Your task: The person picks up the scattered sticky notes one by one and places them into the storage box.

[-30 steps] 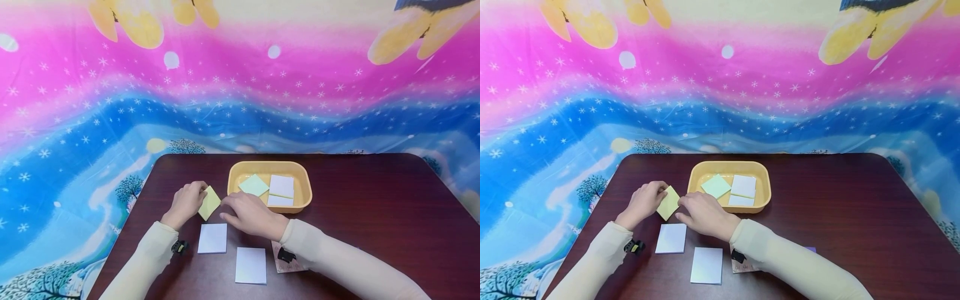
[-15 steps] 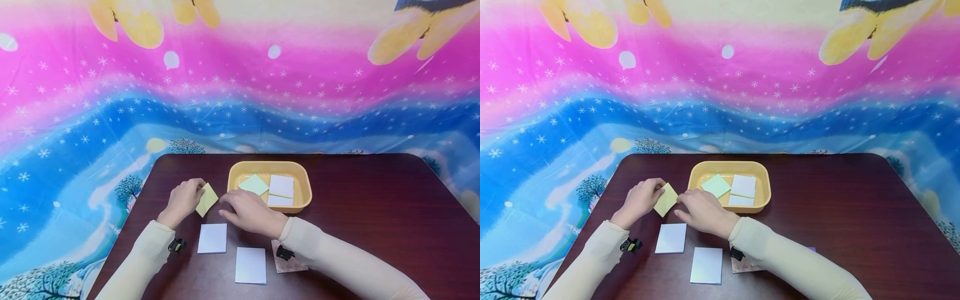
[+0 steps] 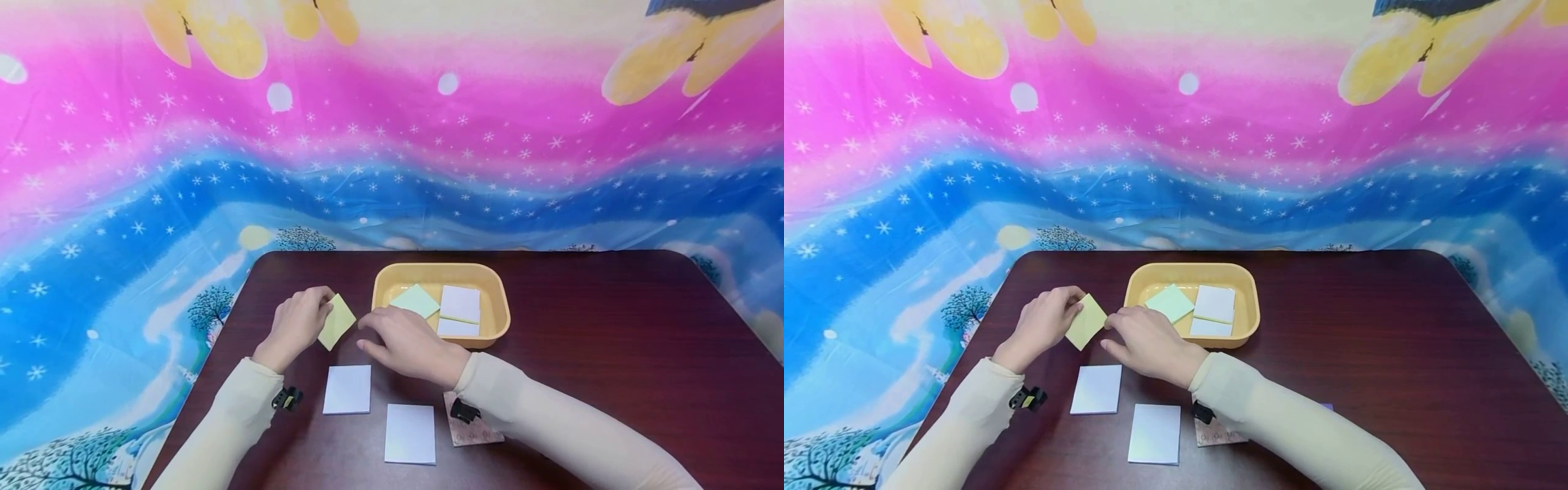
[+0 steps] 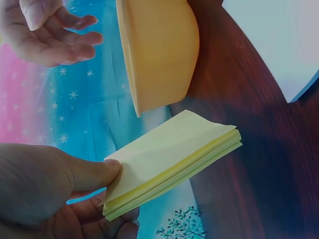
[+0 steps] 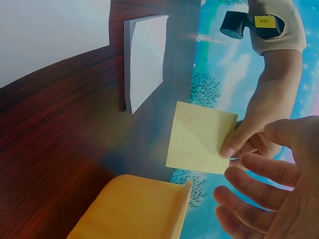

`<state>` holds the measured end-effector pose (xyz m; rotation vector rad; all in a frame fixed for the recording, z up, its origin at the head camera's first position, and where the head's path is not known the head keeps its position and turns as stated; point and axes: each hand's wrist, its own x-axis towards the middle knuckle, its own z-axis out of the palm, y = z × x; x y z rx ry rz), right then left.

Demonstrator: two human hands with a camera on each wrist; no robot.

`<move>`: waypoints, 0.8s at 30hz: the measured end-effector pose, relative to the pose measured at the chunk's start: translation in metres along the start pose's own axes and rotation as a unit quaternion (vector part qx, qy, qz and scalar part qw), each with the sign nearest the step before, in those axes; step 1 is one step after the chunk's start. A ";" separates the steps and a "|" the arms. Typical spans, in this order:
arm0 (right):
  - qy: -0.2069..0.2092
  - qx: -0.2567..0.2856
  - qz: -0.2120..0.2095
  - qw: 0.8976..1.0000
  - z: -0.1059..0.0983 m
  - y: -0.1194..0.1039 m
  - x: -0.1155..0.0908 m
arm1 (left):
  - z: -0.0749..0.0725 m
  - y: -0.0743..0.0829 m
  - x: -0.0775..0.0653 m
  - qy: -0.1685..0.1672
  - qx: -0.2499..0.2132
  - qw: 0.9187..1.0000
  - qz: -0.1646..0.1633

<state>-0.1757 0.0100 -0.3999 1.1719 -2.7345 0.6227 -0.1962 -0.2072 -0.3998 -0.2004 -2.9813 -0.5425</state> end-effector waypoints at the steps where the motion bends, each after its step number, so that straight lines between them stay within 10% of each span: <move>1: 0.000 0.001 -0.001 1.000 0.000 0.000 0.000 | -0.001 0.000 0.000 0.001 0.001 1.000 0.001; 24: 0.002 0.000 0.005 1.000 -0.007 -0.002 0.003 | -0.018 0.008 0.002 0.016 0.009 1.000 0.016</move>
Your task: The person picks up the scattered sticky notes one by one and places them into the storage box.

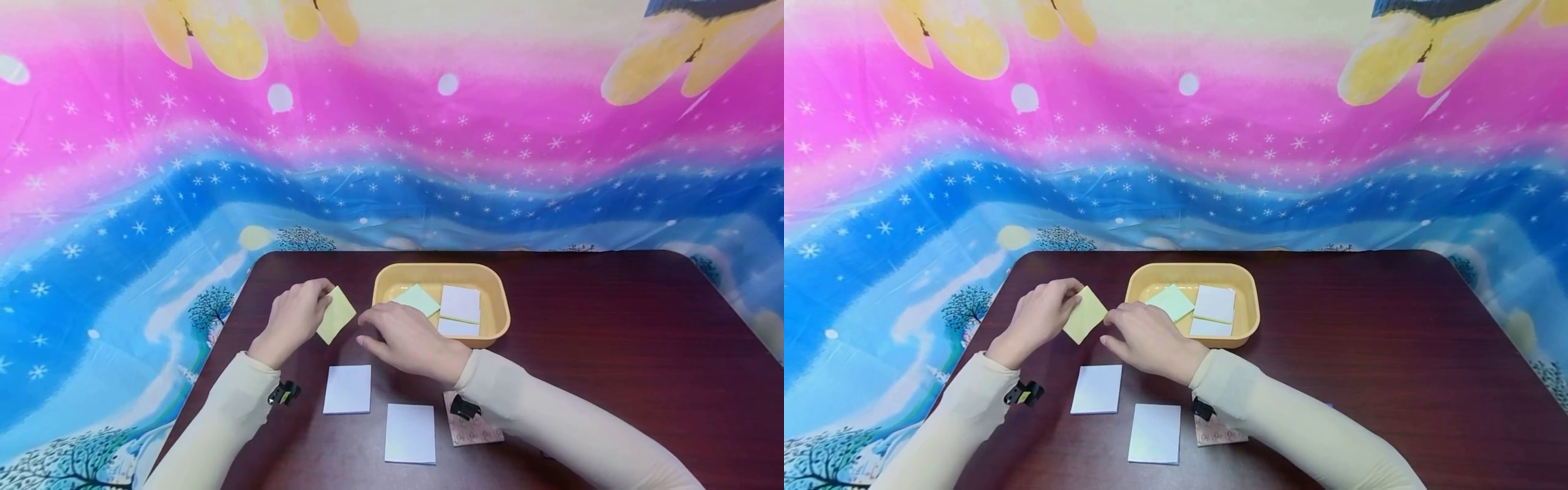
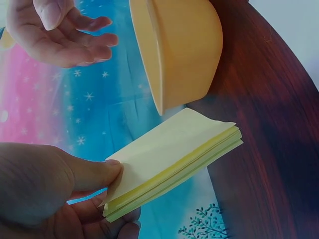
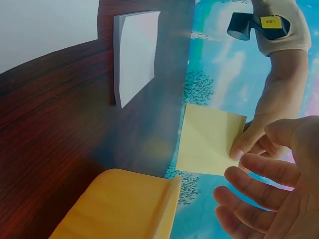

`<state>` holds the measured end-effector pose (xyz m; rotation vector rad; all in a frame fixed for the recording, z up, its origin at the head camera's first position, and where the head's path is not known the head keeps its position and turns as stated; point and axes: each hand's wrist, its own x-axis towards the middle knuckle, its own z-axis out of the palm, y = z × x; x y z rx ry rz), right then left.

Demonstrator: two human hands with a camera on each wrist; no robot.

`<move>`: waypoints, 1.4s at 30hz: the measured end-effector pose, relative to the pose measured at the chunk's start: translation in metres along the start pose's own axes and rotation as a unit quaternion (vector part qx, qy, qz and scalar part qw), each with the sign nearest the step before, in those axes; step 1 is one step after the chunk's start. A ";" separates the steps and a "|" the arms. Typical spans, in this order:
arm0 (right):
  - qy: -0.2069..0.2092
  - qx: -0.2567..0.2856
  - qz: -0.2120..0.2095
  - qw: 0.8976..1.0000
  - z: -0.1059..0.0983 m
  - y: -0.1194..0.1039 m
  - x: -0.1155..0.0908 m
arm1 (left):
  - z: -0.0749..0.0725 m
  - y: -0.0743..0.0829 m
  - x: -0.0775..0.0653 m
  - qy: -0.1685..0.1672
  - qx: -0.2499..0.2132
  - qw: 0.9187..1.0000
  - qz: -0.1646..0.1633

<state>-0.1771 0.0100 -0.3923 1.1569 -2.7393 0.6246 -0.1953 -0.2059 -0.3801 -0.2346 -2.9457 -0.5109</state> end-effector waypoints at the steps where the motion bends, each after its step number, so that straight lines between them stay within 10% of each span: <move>1: 0.000 0.001 0.000 1.000 0.000 0.000 0.000 | -0.001 0.001 0.000 0.001 0.000 1.000 0.000; 42: 0.020 -0.004 0.008 1.000 -0.006 0.007 -0.002 | -0.010 0.017 0.008 0.006 0.011 1.000 0.021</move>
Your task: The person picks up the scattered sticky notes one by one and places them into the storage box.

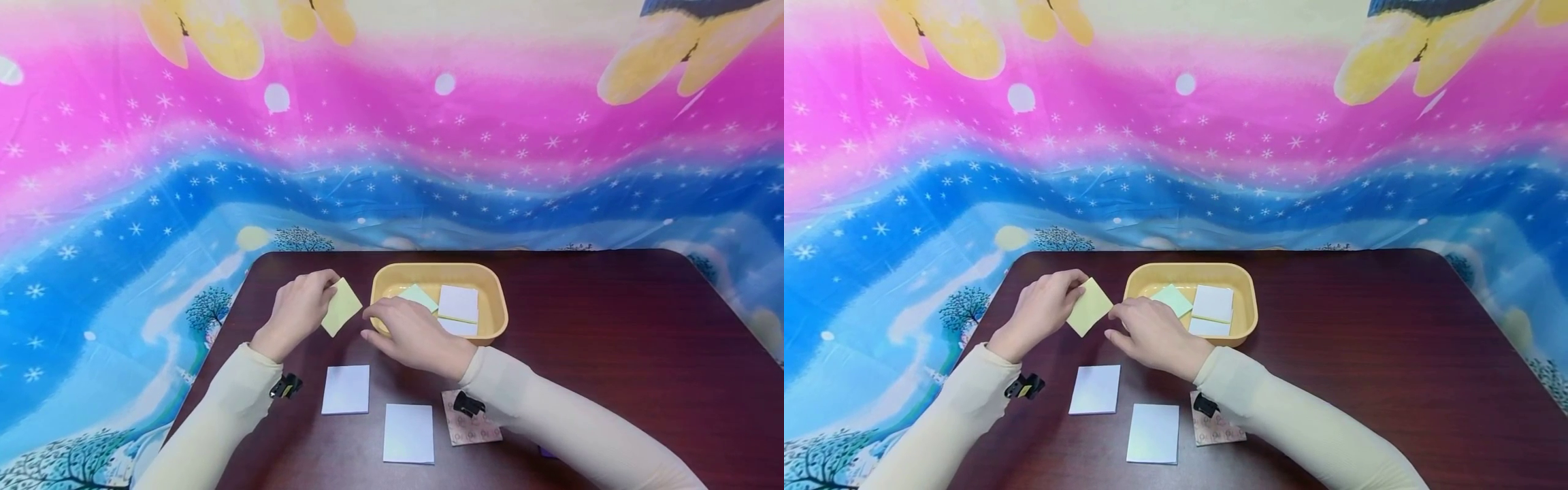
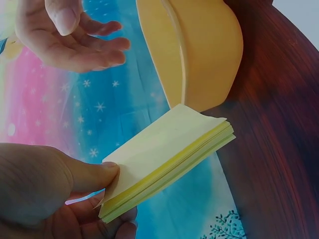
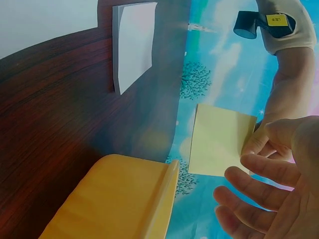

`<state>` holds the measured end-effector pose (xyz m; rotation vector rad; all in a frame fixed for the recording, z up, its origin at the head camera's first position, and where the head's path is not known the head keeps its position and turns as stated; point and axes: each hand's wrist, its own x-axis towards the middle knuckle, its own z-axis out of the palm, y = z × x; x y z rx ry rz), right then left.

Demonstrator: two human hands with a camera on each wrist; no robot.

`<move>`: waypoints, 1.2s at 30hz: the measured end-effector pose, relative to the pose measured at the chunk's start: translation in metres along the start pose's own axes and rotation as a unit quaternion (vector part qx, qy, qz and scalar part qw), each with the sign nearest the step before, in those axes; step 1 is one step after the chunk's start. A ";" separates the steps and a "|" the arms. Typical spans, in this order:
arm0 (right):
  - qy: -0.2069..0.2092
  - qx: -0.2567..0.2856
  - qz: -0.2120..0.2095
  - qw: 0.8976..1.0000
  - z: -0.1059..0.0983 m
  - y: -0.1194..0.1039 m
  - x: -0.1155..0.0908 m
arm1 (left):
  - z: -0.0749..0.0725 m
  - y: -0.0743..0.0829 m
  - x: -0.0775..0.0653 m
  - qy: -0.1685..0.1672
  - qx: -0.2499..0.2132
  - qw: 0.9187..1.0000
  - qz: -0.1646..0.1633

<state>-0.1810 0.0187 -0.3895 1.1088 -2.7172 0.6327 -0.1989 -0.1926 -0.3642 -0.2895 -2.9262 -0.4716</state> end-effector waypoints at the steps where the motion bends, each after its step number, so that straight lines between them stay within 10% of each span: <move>1: 0.001 -0.001 -0.001 1.000 0.000 0.000 0.000 | 0.000 0.001 0.000 0.000 0.000 1.000 -0.001; 36: -0.001 0.019 0.020 1.000 -0.002 0.015 -0.009 | -0.003 0.018 0.009 0.004 -0.017 1.000 0.007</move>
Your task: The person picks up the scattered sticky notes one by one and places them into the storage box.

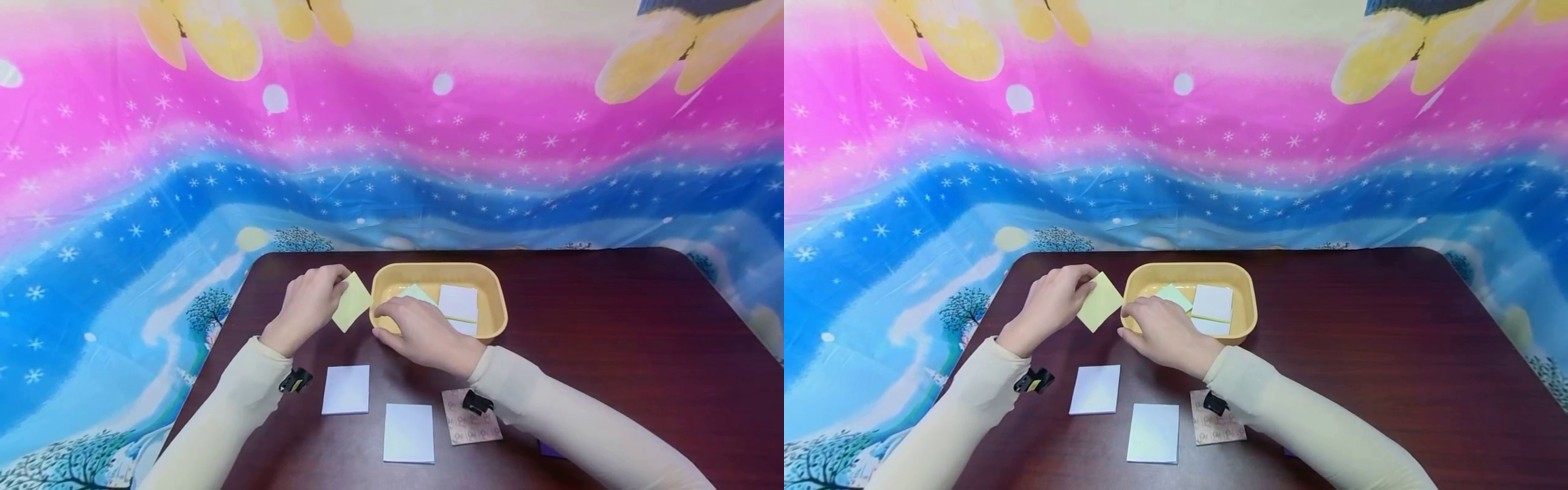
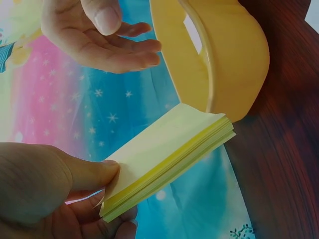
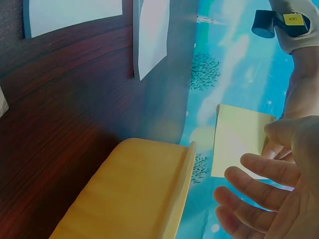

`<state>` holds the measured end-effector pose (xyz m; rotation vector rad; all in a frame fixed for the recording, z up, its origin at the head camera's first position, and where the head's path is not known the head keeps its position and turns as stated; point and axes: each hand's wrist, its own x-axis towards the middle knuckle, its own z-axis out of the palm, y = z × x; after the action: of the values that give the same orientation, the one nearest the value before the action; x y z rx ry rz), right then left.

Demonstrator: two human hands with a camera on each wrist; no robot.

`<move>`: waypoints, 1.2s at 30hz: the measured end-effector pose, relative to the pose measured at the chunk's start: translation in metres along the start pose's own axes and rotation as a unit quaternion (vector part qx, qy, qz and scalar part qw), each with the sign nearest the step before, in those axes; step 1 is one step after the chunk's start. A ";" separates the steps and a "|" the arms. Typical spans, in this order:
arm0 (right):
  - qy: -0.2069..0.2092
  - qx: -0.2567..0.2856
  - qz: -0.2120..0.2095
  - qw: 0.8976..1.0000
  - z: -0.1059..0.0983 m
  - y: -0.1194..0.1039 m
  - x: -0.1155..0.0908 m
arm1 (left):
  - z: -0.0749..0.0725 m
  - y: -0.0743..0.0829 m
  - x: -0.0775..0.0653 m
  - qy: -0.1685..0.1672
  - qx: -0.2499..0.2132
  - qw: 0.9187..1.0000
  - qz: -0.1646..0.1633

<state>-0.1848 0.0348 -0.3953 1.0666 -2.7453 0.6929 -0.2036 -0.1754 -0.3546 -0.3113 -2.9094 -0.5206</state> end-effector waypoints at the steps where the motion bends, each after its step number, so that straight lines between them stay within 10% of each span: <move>1: 0.001 -0.001 0.001 1.000 0.000 0.001 0.000 | 0.000 0.001 0.000 0.000 -0.001 1.000 0.000; 36: 0.003 -0.002 0.023 1.000 -0.004 0.016 -0.006 | 0.006 0.015 0.008 -0.007 -0.012 1.000 0.014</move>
<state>-0.1913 0.0502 -0.3991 1.0005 -2.7726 0.6952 -0.2085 -0.1583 -0.3534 -0.3595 -2.9093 -0.5524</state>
